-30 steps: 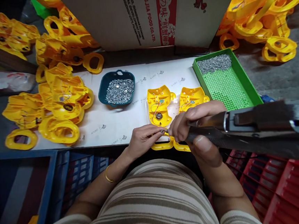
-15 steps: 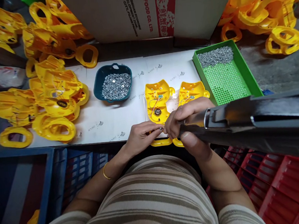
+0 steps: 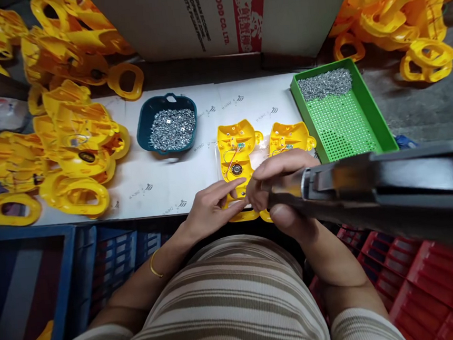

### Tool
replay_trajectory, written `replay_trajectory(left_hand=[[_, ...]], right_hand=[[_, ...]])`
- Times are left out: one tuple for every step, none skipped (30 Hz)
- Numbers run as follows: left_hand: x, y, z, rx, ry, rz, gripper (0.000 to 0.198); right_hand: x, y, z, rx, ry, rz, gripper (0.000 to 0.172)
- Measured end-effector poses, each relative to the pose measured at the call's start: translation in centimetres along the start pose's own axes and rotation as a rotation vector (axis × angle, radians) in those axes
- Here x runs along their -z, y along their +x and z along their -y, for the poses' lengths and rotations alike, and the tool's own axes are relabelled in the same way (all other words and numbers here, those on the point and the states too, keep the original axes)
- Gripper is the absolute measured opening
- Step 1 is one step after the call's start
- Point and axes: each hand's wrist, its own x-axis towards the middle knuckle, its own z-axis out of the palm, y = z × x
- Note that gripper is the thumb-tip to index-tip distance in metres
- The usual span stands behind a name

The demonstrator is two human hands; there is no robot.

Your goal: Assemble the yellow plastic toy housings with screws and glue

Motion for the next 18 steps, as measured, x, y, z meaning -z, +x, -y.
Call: replay_trajectory(left_hand=[[0.0,0.0,0.2,0.009,0.058,-0.089,0.04],[0.0,0.1,0.5,0.019,0.122,-0.168,0.045],[0.0,0.1,0.8,0.036,0.182,-0.219,0.051],[-0.1,0.2,1.1,0.058,0.23,-0.236,0.058],[-0.3,0.2,1.4,0.079,0.262,-0.224,0.067],[-0.5,0.2,1.7,0.095,0.279,-0.196,0.076],[-0.8,0.2,2.0,0.111,0.288,-0.169,0.083],[-1.1,0.2,2.2,0.126,0.295,-0.149,0.087],[-1.3,0.1,2.3,0.138,0.305,-0.14,0.089],[-1.5,0.1,2.4,0.144,0.315,-0.136,0.089],[-1.7,0.1,2.4,0.15,0.324,-0.133,0.089],[-1.8,0.0,2.4,0.155,0.331,-0.129,0.089],[-1.8,0.0,2.4,0.16,0.335,-0.122,0.088],[-1.9,0.0,2.3,0.163,0.336,-0.113,0.087],[-1.9,0.0,2.3,0.165,0.335,-0.105,0.087],[-1.9,0.0,2.3,0.168,0.332,-0.098,0.086],[-1.9,0.0,2.3,0.17,0.328,-0.091,0.086],[-1.9,0.0,2.4,0.171,0.325,-0.087,0.085]], right_hand=[[0.3,0.3,-0.2,0.022,-0.021,-0.002,0.026],[0.6,0.6,-0.5,0.047,-0.043,-0.002,0.025],[0.9,1.0,-0.9,0.08,-0.064,-0.006,0.024],[1.1,1.3,-1.5,0.098,-0.091,-0.007,0.022],[1.3,1.7,-2.1,0.12,-0.108,-0.01,0.021],[1.4,2.0,-2.8,0.143,-0.12,-0.013,0.019],[1.5,2.3,-3.5,0.165,-0.13,-0.013,0.018],[1.6,2.5,-4.2,0.172,-0.142,-0.017,0.018],[1.7,2.7,-4.8,0.168,-0.159,-0.023,0.018],[1.7,2.8,-5.3,0.16,-0.179,-0.035,0.02],[1.7,2.8,-5.7,0.152,-0.2,-0.05,0.023],[1.7,2.8,-6.0,0.138,-0.218,-0.057,0.025],[1.6,2.8,-6.2,0.119,-0.23,-0.055,0.026],[1.6,2.8,-6.3,0.11,-0.225,-0.045,0.024],[1.5,2.8,-6.4,0.113,-0.205,-0.025,0.023],[1.5,2.8,-6.4,0.122,-0.178,-0.004,0.021],[1.5,2.8,-6.5,0.129,-0.157,0.008,0.021],[1.6,2.8,-6.6,0.136,-0.147,0.008,0.022]])
